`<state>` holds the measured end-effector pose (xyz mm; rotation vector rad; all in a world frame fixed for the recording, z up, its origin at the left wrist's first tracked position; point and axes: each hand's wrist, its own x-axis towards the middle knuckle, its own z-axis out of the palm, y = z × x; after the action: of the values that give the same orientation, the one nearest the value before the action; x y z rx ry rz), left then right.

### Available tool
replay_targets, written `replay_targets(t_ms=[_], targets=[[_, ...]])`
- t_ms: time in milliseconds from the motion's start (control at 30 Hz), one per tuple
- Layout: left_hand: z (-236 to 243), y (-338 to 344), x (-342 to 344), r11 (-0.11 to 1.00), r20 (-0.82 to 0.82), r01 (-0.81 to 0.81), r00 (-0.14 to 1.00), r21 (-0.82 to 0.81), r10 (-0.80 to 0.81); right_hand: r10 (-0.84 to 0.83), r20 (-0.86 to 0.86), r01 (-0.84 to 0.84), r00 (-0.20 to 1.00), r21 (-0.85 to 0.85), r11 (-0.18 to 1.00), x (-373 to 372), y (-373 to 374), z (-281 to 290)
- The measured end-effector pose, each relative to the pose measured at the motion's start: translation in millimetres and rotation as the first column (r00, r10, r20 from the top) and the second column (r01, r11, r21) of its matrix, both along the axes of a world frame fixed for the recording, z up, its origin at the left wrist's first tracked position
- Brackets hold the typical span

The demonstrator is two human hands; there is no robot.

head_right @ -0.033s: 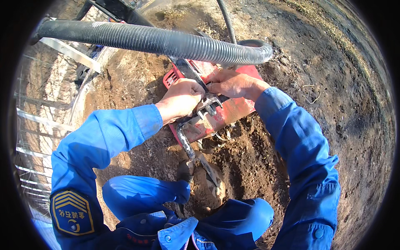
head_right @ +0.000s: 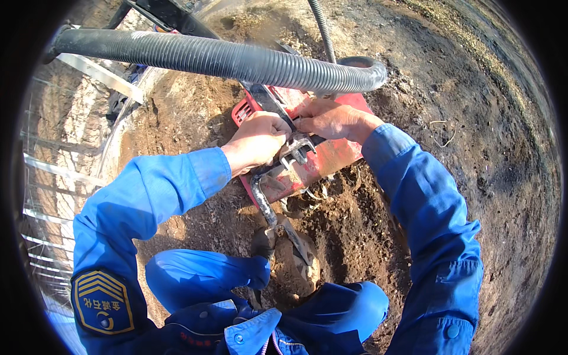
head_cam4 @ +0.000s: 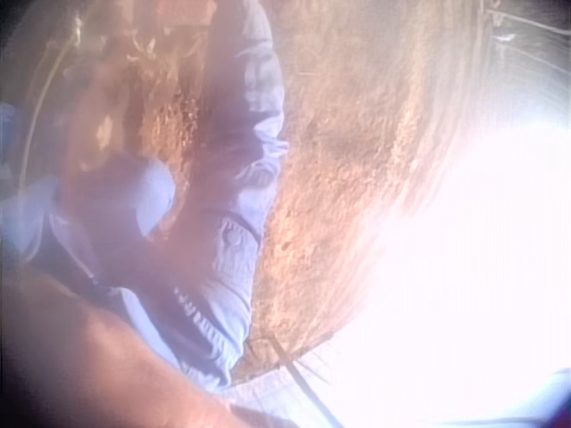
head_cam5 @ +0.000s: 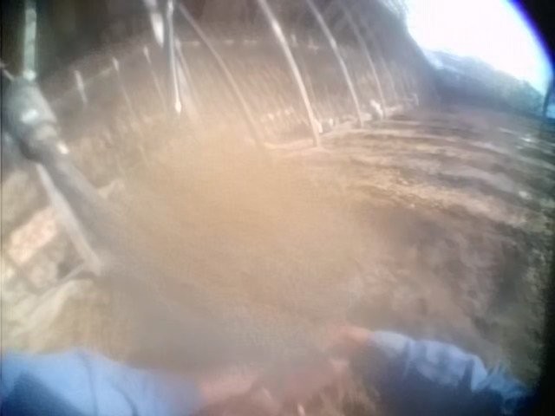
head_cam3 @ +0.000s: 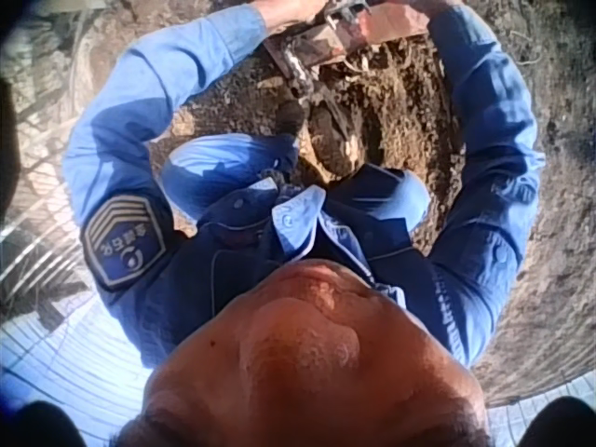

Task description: The person works on a red walk-behind tiller, repeatedly adjusting a metal handle and using a brick to strike it. The person also handles a black hose and a white cloth during the process.

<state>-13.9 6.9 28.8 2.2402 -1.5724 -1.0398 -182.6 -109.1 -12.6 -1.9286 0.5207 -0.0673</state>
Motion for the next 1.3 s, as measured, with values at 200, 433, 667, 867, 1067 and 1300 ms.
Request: replay_targets(t_ms=[200,433,667,867,1067,1300], targets=[[-15.5,-2.8,3.5,0.989,0.050,0.025,0.999,-0.143,-0.018,0.010,0.006,-0.010,1.000,-0.018,1.000,3.3,-2.9,-4.0],[-6.5,-1.9,-8.7,0.994,0.031,-0.101,0.994,-0.031,0.102,0.003,0.030,-0.003,1.000,0.009,1.000,2.9,-2.2,-2.6],[11.1,-6.3,-12.4,0.991,0.108,-0.047,0.994,0.125,0.033,0.013,0.106,-0.016,0.994,0.024,1.000,1.3,0.7,1.2],[20.4,-28.8,-1.4,0.961,0.044,0.038,0.998,0.275,-0.052,-0.063,-0.022,0.065,0.998,0.155,0.986,7.3,-2.6,0.3],[25.8,-40.1,6.6,0.818,0.246,0.525,0.782,0.236,-0.573,-0.016,-0.029,0.018,0.999,0.082,0.996,7.3,-3.3,0.2],[21.5,-44.9,5.6,0.783,0.409,0.582,0.674,0.218,-0.615,-0.018,0.006,0.018,1.000,-0.016,1.000,-1.6,-3.8,-11.5]])
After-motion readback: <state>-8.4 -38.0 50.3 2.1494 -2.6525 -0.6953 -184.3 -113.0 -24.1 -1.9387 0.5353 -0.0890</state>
